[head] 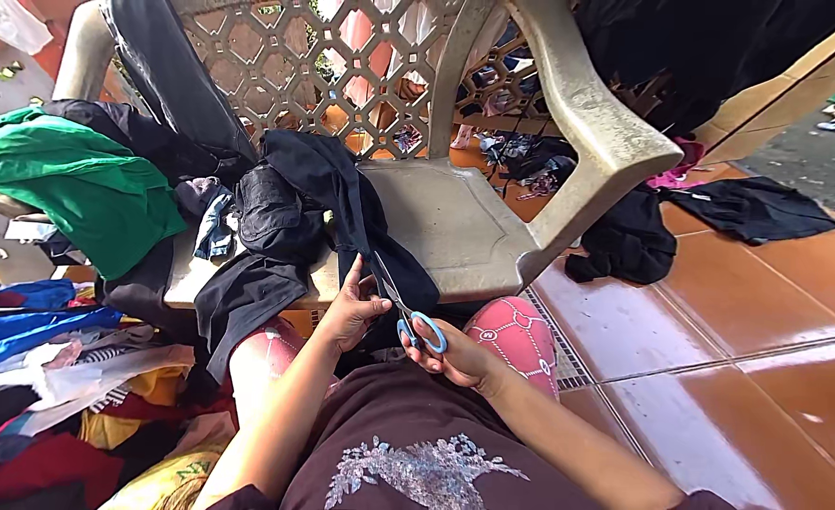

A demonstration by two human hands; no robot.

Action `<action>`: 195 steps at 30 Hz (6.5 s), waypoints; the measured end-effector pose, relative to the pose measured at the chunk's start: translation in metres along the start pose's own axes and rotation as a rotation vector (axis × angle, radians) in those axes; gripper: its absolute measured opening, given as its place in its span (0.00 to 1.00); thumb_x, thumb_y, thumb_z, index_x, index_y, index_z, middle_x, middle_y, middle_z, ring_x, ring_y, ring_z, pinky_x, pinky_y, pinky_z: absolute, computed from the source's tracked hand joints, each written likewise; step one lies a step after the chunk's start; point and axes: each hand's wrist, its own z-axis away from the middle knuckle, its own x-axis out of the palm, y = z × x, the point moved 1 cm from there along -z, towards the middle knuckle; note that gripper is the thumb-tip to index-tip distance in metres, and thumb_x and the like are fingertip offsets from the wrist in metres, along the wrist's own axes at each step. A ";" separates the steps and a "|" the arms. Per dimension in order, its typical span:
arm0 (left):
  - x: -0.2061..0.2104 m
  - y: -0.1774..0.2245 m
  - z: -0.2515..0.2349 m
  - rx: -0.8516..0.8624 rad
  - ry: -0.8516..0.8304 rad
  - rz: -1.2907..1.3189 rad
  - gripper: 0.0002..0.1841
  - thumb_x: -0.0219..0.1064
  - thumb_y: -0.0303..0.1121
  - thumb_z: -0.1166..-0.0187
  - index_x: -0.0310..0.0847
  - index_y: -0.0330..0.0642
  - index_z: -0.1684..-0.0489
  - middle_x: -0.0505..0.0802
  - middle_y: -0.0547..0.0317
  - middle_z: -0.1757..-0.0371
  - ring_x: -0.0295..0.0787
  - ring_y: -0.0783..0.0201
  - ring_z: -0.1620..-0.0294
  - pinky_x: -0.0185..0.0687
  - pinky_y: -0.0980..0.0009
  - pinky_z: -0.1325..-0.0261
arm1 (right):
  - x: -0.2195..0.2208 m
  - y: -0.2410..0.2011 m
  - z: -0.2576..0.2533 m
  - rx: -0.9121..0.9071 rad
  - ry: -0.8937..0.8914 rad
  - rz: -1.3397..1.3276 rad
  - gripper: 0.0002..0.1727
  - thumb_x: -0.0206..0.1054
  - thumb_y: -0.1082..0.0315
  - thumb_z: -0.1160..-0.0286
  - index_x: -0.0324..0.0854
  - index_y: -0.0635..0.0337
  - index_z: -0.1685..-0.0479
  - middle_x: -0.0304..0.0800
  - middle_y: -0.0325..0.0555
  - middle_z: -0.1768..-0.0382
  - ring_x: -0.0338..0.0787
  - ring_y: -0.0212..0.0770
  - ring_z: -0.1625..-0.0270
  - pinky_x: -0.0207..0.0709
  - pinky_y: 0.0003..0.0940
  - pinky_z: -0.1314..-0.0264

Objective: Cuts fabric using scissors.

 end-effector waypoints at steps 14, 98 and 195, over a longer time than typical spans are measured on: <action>0.006 -0.006 -0.003 0.051 -0.025 0.039 0.63 0.67 0.09 0.36 0.15 0.52 0.06 0.80 0.47 0.25 0.91 0.64 0.48 0.87 0.67 0.39 | 0.014 -0.004 -0.009 -0.051 0.128 0.014 0.16 0.47 0.59 0.07 0.75 0.54 0.63 0.76 0.27 0.81 0.66 0.17 0.87 0.59 0.10 0.85; 0.030 0.010 -0.195 -0.220 0.469 -0.100 0.22 0.45 0.22 0.09 0.56 0.28 0.16 0.73 0.33 0.22 0.80 0.51 0.29 0.77 0.64 0.29 | -0.116 -0.023 -0.043 -0.386 1.058 0.675 0.27 0.75 0.68 0.26 0.71 0.77 0.35 0.86 0.59 0.50 0.89 0.40 0.59 0.84 0.34 0.52; 0.033 -0.003 -0.074 -0.237 0.218 -0.203 0.15 0.61 0.13 0.21 0.71 0.31 0.38 0.84 0.55 0.56 0.87 0.66 0.60 0.87 0.70 0.51 | -0.020 0.014 0.048 0.096 0.320 0.243 0.16 0.49 0.59 0.08 0.76 0.53 0.64 0.79 0.25 0.80 0.71 0.16 0.83 0.63 0.12 0.79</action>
